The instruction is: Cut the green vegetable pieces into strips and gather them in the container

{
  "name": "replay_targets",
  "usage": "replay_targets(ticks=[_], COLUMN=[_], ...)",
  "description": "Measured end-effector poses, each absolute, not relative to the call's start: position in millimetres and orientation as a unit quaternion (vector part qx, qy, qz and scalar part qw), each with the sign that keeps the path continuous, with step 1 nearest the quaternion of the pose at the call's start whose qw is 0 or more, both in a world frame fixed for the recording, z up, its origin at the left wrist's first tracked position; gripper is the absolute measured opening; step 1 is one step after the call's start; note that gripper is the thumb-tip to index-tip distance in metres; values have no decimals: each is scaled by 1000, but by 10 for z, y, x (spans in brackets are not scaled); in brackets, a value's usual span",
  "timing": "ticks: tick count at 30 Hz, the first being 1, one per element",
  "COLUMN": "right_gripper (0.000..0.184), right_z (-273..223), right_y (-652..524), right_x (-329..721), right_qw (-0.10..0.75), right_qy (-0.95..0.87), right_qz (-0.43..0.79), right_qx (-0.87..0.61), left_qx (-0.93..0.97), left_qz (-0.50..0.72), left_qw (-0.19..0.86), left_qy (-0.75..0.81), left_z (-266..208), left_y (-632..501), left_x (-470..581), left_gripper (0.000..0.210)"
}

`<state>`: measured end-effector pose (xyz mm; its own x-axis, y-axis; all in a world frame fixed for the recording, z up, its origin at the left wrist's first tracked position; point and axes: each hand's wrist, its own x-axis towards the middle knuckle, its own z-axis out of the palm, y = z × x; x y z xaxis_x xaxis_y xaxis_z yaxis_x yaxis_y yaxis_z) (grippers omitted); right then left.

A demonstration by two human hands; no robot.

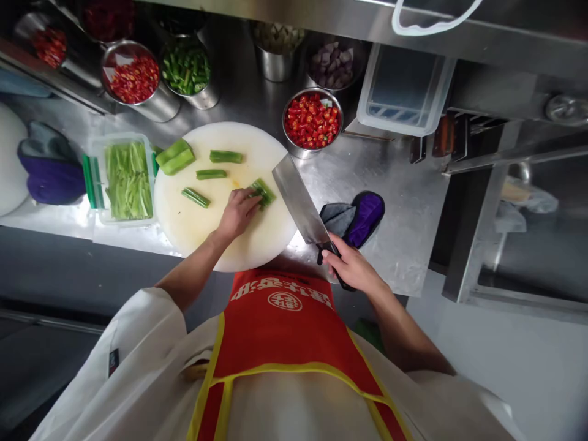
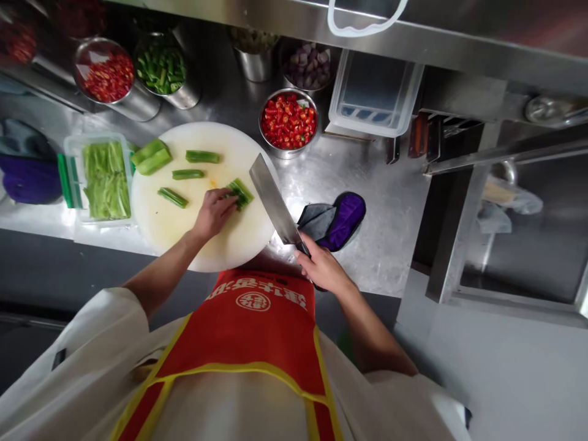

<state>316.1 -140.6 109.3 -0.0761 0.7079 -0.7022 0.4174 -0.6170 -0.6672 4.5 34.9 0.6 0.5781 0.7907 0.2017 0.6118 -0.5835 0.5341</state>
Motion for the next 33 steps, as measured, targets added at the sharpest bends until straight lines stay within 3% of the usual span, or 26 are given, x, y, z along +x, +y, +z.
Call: replay_targets(ticks=[8, 14, 22, 29, 33], right_gripper=[58, 53, 47, 46, 40], right_z=[1123, 1173, 1163, 1117, 1175], right_y=[-1282, -1229, -1193, -1212, -1154], right_x=[3208, 3195, 3210, 3187, 3158], right_qw=[92, 83, 80, 96, 43], right_qy=[-523, -583, -613, -648, -659], right_qz=[553, 509, 490, 452, 421], right_qx=[-642, -627, -614, -605, -622], left_qx=[900, 911, 915, 918, 915], left_qz=[172, 82, 1, -7, -1], left_qw=[194, 173, 209, 199, 208], left_qy=[352, 365, 345, 343, 345], left_z=[-83, 68, 180, 193, 223], left_y=[373, 359, 368, 336, 367], left_x=[-28, 181, 231, 182, 158], left_gripper=[35, 54, 57, 63, 60])
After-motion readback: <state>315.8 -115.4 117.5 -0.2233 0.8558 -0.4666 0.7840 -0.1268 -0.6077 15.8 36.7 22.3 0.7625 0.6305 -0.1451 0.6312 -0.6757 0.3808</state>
